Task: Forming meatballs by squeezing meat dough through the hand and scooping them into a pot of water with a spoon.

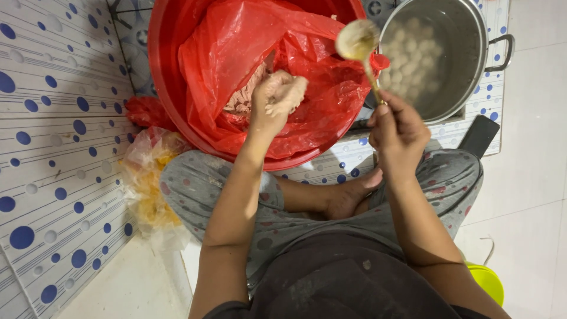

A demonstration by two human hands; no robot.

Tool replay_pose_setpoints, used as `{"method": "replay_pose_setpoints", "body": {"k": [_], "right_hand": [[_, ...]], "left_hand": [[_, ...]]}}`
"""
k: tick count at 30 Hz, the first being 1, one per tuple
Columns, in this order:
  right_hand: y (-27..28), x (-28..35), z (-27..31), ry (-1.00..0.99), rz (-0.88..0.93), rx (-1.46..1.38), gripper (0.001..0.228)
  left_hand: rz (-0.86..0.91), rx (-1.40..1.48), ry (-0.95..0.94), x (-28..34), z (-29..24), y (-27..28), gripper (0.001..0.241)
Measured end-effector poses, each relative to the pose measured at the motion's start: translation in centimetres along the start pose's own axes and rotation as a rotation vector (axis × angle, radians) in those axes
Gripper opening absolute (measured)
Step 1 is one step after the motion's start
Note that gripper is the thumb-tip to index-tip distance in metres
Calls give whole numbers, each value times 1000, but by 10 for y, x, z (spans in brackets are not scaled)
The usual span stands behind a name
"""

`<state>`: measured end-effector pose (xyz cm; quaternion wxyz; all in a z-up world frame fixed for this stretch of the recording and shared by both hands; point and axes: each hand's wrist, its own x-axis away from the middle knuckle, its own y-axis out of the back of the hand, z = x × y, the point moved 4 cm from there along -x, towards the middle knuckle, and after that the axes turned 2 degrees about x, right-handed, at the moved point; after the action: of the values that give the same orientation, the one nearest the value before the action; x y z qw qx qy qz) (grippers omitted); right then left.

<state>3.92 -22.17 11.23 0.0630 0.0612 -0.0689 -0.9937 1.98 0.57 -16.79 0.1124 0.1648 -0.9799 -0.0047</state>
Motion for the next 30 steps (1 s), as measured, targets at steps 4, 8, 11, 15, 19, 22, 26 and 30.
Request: {"method": "replay_pose_setpoints", "body": {"k": [4, 8, 11, 15, 19, 22, 26, 30], "right_hand": [[-16, 7, 34, 400, 153, 468, 30], [-29, 16, 36, 616, 211, 613, 30], [-34, 17, 33, 644, 241, 684, 31], [-40, 22, 13, 630, 261, 734, 31], [-46, 24, 6, 375, 314, 589, 26], [-25, 20, -31, -249, 310, 261, 22], [10, 17, -18, -708, 221, -67, 32], [73, -4, -7, -474, 78, 114, 23]], "left_hand": [[-41, -94, -11, 3, 3, -1, 17], [-111, -237, -29, 2, 4, -2, 15], [-158, -333, -40, 3, 6, -1, 14], [-224, -478, -56, -3, 7, -3, 12], [-271, -579, -70, 0, 6, -9, 12], [-313, -679, -82, -1, 6, -14, 11], [-10, -1067, 70, -22, 59, -21, 17], [55, -940, 132, 3, 4, 5, 17]]}}
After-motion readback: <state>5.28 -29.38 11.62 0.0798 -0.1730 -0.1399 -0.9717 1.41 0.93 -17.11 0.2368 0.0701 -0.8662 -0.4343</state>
